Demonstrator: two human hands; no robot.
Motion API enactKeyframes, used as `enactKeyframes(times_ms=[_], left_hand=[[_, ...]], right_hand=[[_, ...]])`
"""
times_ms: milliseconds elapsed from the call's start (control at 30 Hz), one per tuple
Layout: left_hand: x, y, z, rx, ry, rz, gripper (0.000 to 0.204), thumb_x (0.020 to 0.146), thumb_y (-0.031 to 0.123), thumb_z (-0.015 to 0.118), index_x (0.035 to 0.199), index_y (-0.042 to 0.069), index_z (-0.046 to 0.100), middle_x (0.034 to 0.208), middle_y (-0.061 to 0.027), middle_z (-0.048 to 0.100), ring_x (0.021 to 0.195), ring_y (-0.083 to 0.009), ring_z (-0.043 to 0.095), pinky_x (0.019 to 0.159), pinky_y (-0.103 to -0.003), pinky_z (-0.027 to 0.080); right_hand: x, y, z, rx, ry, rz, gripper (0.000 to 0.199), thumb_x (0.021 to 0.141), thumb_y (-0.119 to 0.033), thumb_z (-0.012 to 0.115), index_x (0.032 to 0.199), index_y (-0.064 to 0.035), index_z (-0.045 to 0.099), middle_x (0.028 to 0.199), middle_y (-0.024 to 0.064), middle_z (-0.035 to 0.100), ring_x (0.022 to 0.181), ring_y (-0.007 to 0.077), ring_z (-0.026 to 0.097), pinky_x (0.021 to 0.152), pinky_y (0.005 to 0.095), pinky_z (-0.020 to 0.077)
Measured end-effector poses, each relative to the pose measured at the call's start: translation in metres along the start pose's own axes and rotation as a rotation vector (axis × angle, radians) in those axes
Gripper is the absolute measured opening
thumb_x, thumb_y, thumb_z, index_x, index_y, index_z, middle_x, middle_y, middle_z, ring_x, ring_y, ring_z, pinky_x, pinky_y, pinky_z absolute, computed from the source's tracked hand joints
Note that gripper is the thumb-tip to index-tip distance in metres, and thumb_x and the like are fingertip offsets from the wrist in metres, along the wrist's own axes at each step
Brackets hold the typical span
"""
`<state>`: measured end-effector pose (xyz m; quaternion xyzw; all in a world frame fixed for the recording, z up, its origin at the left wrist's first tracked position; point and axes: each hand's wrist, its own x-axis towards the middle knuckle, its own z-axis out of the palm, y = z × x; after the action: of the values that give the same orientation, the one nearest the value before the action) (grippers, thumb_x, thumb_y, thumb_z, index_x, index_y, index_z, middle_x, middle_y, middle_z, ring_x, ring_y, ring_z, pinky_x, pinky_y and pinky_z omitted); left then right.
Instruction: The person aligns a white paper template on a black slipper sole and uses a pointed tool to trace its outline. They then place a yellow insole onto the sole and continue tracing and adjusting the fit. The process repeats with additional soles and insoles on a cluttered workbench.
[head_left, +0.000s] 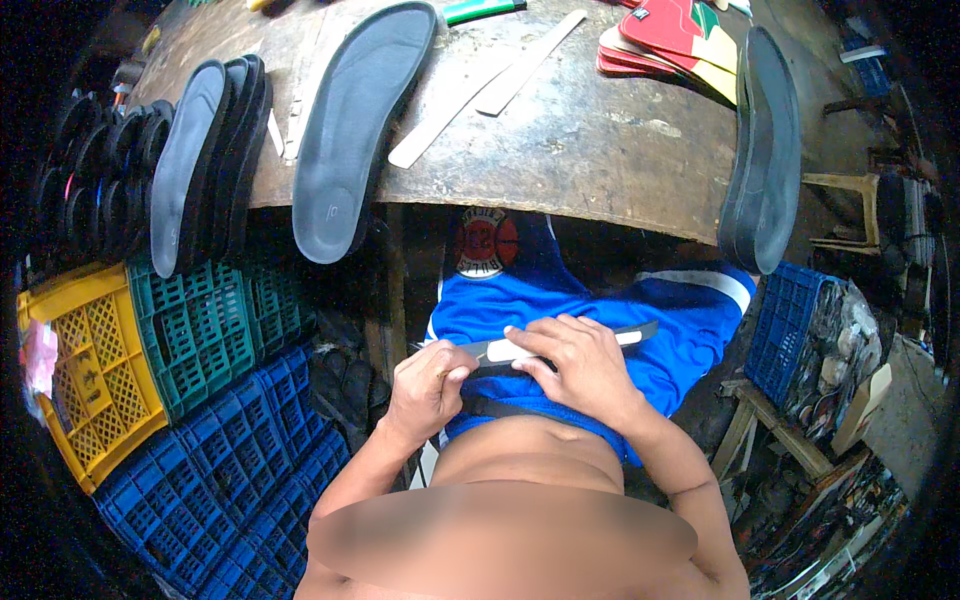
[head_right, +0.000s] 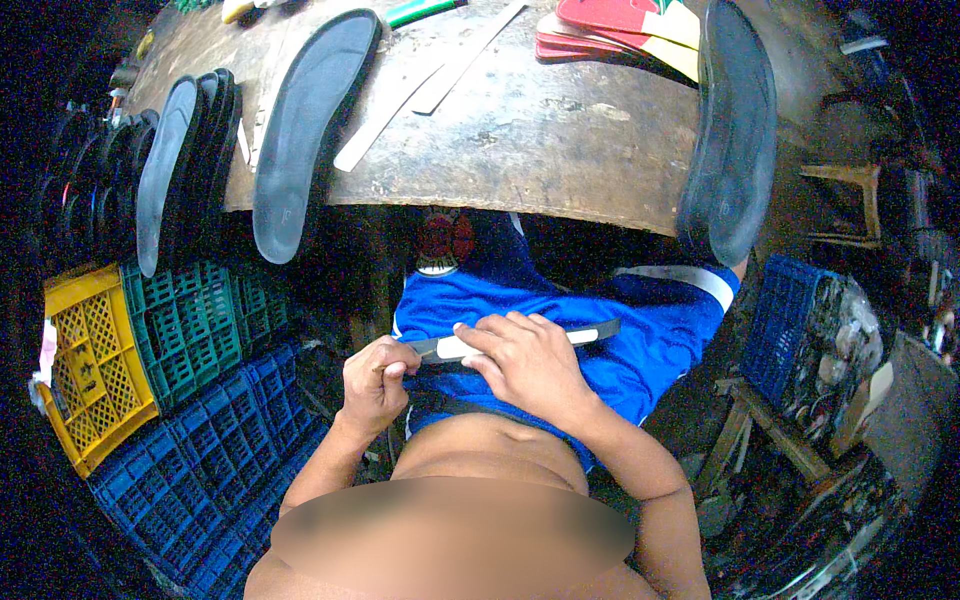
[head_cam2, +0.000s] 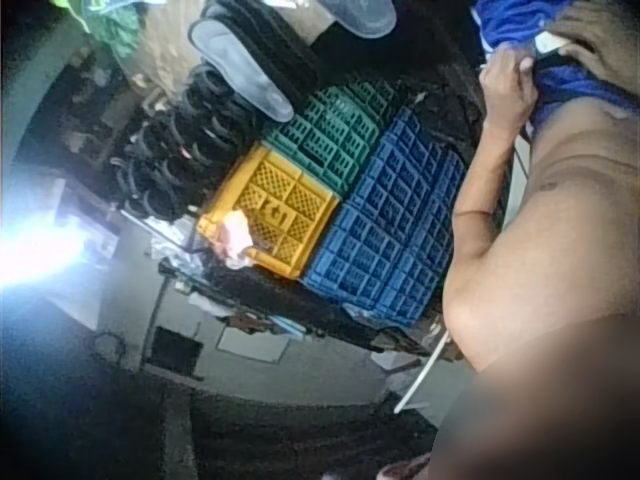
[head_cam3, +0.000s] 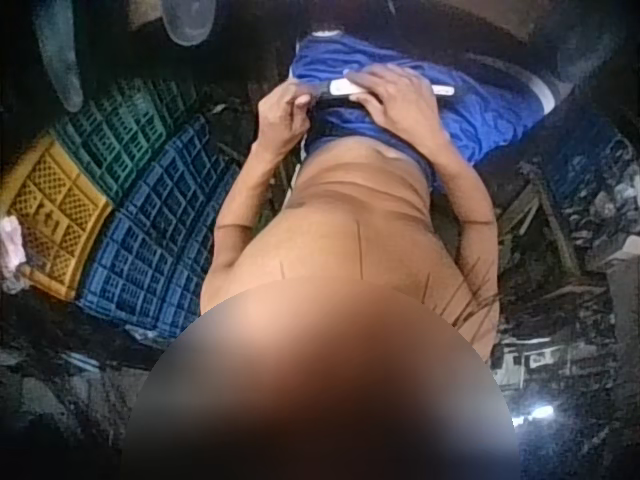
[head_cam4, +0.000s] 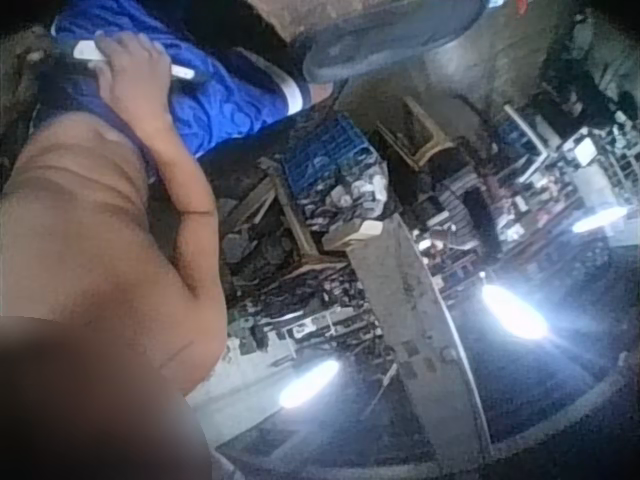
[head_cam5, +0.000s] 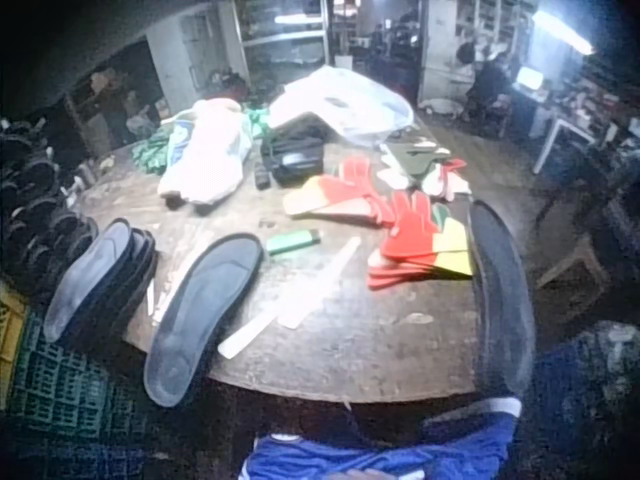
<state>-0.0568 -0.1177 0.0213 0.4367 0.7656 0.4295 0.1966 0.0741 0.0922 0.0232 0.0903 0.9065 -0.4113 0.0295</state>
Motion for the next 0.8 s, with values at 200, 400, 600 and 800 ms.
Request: enactKeyframes(times_ms=[200, 400, 600, 800], left_hand=[[0.003, 0.004, -0.002, -0.216, 0.05, -0.065, 0.009, 0.102, 0.01, 0.06, 0.101, 0.003, 0.066, 0.086, -0.0122, 0.071, 0.072, -0.0297, 0.07, 0.067, -0.037, 0.057], [0.027, 0.012, 0.011, 0.169, -0.315, -0.09, 0.04, 0.088, 0.013, 0.076, 0.124, 0.002, 0.066, 0.102, -0.0179, 0.067, 0.098, -0.0387, 0.065, 0.09, -0.048, 0.05], [0.038, 0.022, 0.019, 0.017, -0.293, -0.308, 0.02, 0.091, 0.014, 0.077, 0.105, 0.001, 0.073, 0.095, -0.0177, 0.072, 0.09, -0.0366, 0.07, 0.081, -0.043, 0.055], [0.052, 0.024, 0.008, -0.055, -0.042, -0.137, 0.012, 0.087, -0.006, 0.073, 0.098, 0.0, 0.071, 0.089, -0.0177, 0.072, 0.081, -0.0332, 0.072, 0.073, -0.037, 0.056]], right_hand=[[-0.002, 0.005, 0.002, 0.023, -0.029, -0.005, 0.041, 0.086, -0.026, 0.077, 0.125, -0.0127, 0.074, 0.107, 0.0068, 0.073, 0.098, 0.0273, 0.069, 0.086, 0.0412, 0.0542], [-0.007, 0.007, 0.007, 0.029, -0.022, 0.034, 0.04, 0.085, -0.022, 0.077, 0.119, -0.0044, 0.068, 0.111, 0.0146, 0.072, 0.105, 0.034, 0.069, 0.091, 0.0455, 0.054], [-0.036, 0.03, -0.017, -0.044, 0.016, 0.159, 0.047, 0.081, -0.02, 0.081, 0.121, -0.0037, 0.063, 0.112, 0.0164, 0.069, 0.109, 0.0368, 0.065, 0.102, 0.0454, 0.0464], [-0.074, 0.072, -0.037, -0.071, 0.1, 0.213, 0.031, 0.075, -0.01, 0.075, 0.105, -0.01, 0.07, 0.098, 0.0107, 0.071, 0.102, 0.0323, 0.066, 0.101, 0.0446, 0.0454]])
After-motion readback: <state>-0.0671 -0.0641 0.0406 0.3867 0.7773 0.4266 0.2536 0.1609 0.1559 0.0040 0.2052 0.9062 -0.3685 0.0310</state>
